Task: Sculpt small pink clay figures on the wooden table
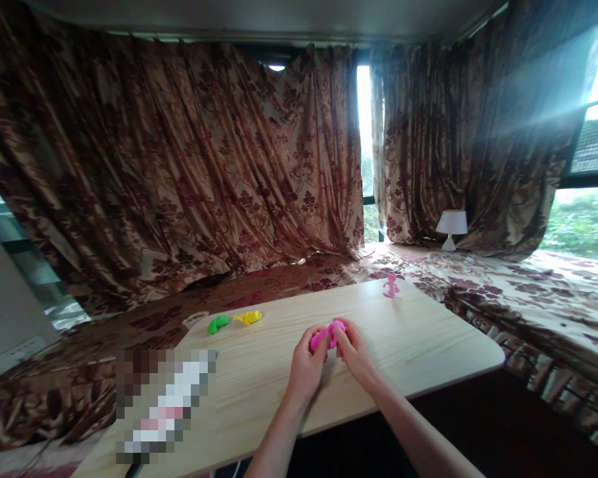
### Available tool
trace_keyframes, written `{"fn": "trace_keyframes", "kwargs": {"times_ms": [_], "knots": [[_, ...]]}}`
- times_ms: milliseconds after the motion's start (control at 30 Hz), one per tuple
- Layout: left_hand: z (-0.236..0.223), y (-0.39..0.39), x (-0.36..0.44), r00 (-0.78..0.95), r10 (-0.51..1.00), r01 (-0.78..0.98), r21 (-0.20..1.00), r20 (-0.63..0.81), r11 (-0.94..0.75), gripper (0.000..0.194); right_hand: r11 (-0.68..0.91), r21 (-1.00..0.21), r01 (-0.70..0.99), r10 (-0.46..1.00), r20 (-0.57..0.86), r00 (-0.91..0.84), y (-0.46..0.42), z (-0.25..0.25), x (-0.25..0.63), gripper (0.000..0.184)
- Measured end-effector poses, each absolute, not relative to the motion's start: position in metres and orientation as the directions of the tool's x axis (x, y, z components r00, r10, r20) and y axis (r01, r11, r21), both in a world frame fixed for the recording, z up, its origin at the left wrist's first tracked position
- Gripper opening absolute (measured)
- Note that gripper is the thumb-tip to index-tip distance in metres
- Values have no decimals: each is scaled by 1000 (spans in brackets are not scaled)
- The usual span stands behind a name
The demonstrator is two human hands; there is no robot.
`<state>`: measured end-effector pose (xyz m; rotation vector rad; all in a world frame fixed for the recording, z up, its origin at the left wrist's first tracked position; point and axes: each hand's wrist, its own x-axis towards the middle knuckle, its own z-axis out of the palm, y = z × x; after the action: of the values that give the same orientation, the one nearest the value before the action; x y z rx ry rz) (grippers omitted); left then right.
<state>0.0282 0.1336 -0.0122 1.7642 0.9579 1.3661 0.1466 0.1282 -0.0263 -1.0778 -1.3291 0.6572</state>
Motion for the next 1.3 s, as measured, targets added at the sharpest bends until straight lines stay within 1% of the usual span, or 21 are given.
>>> {"fn": "trace_keyframes", "kwargs": {"times_ms": [67,100,233,367,500,567,633,700,733,800,833,867,900,967,1000,1067,1133,1233,1300], "knots": [[-15,136,29,139,866,148,855,480,-498,30,353,-929,110,917,367,159,130,-25,149,38],[-17,136,29,134,861,159,847,490,-507,29,339,-935,102,922,352,163,131,-25,150,38],[-22,133,32,191,868,187,851,458,-490,26,358,-908,218,890,402,213,136,-30,150,32],[-16,127,34,218,856,180,843,469,-507,31,378,-867,326,858,460,228,139,-38,150,24],[-11,124,36,280,833,172,829,477,-532,26,415,-842,343,826,507,245,140,-40,151,19],[-10,126,35,281,839,146,843,467,-518,25,414,-847,333,841,496,217,136,-37,152,23],[-11,130,31,277,855,103,872,438,-479,26,426,-838,342,855,496,151,129,-31,155,27],[-11,135,26,268,893,72,917,361,-392,27,475,-782,403,836,544,72,120,-22,161,30],[-10,137,22,268,915,63,943,301,-328,28,509,-730,456,809,587,37,115,-17,165,35],[-7,139,17,303,936,40,980,177,-197,29,598,-570,564,736,669,-103,106,-7,172,52],[-5,140,15,337,932,21,989,133,-149,29,637,-489,596,704,685,-190,104,-3,175,56],[-2,140,14,378,920,0,993,106,-114,28,661,-428,616,685,679,-264,102,1,178,55],[0,140,13,417,904,-23,996,92,-90,27,669,-393,631,681,665,-307,101,5,179,51],[6,139,13,462,883,-65,996,82,-58,27,650,-374,661,699,636,-327,102,11,180,39],[8,139,13,461,884,-80,996,75,-43,29,633,-377,676,713,624,-319,103,12,179,36],[10,138,13,434,900,-88,996,51,-14,34,601,-383,702,738,604,-302,104,14,177,37],[10,138,11,409,912,-56,998,23,0,35,574,-392,719,759,584,-288,104,13,174,37],[11,138,7,414,910,6,1000,14,-17,33,548,-428,719,784,562,-263,102,12,170,22],[12,138,4,406,913,-3,999,32,-34,32,549,-456,701,789,559,-254,102,11,168,16]]}}
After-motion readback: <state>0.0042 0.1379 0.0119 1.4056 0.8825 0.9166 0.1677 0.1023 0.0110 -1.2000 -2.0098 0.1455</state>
